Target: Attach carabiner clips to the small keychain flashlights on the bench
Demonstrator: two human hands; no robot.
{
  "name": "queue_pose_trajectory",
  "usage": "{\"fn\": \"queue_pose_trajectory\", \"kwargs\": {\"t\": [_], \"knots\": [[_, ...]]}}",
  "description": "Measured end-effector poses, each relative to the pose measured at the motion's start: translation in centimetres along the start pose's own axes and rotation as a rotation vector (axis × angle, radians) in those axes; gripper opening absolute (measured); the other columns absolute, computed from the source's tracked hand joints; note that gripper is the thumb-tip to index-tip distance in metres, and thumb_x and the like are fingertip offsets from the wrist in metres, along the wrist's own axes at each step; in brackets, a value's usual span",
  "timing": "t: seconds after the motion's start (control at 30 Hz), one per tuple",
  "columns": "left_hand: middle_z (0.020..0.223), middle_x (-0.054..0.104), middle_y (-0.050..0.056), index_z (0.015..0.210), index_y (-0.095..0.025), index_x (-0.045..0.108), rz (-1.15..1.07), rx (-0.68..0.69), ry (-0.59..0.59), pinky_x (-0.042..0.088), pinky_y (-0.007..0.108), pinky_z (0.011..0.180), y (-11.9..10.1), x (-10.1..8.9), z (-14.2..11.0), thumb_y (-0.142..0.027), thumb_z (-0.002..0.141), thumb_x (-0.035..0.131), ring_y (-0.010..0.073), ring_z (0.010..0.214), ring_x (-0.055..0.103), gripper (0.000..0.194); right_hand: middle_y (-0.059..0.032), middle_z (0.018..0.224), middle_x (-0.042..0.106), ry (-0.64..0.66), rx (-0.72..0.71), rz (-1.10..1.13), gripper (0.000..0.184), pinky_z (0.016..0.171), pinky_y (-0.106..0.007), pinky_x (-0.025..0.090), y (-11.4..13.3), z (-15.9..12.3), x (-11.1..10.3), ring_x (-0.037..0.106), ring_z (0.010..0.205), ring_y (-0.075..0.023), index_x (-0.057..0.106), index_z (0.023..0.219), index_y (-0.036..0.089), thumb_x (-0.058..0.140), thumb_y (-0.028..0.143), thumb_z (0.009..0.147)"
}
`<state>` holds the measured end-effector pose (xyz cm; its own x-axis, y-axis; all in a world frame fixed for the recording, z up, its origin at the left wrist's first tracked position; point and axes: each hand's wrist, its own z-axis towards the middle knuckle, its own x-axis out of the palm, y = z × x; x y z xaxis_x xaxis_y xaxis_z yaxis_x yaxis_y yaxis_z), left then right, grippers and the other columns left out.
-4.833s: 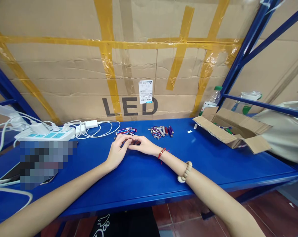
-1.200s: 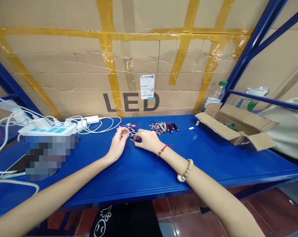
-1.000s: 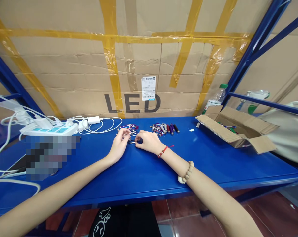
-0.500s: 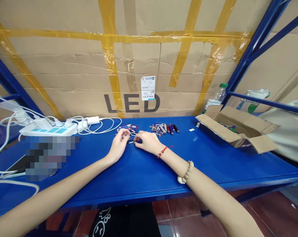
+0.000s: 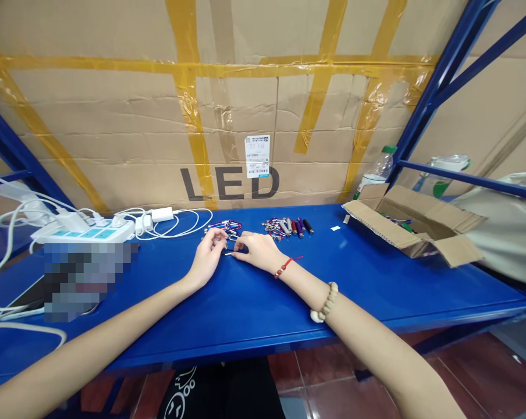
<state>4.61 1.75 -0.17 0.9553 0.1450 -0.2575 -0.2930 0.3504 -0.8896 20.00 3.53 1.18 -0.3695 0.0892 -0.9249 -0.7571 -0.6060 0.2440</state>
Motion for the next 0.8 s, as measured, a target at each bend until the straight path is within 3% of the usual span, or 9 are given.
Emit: {"fn": "queue_pose_trajectory", "kwargs": {"t": [0.8], "knots": [[0.078, 0.058, -0.001, 0.076, -0.019, 0.053, 0.018, 0.034, 0.013, 0.04, 0.023, 0.065, 0.03, -0.06, 0.06, -0.015, 0.078, 0.046, 0.011, 0.061, 0.046, 0.008, -0.0005, 0.089, 0.065, -0.002, -0.03, 0.034, 0.014, 0.058, -0.021, 0.033, -0.32, 0.15, 0.23, 0.06, 0.077, -0.0122, 0.067, 0.085, 0.022, 0.059, 0.034, 0.083]]}}
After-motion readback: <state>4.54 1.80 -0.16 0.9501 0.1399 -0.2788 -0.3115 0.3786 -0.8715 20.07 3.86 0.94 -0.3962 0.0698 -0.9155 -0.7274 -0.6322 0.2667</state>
